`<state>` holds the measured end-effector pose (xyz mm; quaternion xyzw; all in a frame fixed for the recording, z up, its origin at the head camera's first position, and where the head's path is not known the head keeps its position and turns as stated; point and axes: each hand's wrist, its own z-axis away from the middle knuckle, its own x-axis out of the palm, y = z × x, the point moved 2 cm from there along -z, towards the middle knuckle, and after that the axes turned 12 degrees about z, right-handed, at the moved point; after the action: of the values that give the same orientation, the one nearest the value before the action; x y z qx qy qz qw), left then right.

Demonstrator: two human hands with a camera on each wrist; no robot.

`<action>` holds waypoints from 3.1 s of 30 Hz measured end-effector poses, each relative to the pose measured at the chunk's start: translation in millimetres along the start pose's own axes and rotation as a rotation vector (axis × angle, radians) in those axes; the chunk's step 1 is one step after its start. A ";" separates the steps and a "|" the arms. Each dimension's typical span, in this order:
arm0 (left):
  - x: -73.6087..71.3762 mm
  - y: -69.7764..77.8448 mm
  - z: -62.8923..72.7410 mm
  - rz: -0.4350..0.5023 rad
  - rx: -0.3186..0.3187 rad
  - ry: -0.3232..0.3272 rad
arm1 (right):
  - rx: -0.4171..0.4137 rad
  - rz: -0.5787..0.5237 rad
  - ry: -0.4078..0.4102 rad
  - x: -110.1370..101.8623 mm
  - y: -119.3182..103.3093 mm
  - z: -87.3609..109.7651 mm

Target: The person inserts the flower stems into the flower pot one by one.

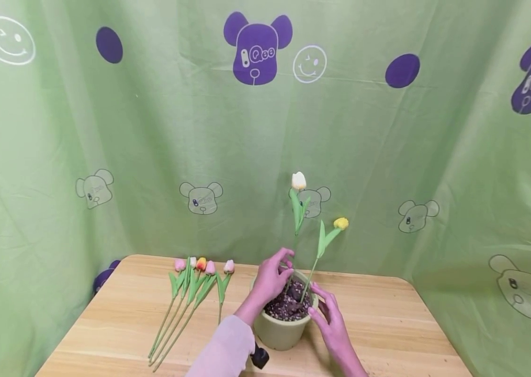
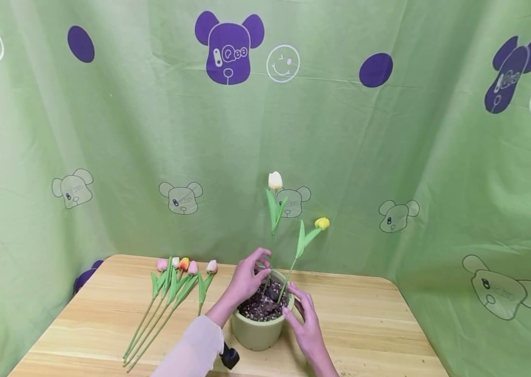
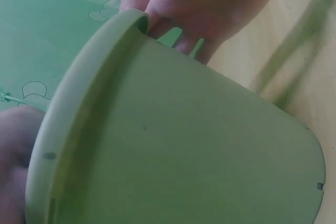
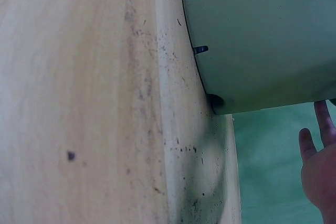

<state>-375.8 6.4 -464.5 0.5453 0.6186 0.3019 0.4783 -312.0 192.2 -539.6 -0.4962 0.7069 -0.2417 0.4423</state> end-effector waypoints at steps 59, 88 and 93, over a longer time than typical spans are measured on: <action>-6.6 0.4 1.4 -0.150 0.040 -0.131 | 0.016 0.018 -0.019 2.2 5.7 -2.0; -9.4 -2.1 -1.4 -0.238 0.094 -0.173 | 0.031 0.055 -0.026 -3.7 3.2 -4.8; -9.1 -2.9 1.7 -0.230 0.074 -0.198 | 0.030 0.046 -0.039 -2.4 3.8 -2.4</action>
<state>-375.8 -3.3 -465.3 0.5154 0.6375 0.1670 0.5479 -315.6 195.6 -540.5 -0.4778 0.7058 -0.2323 0.4686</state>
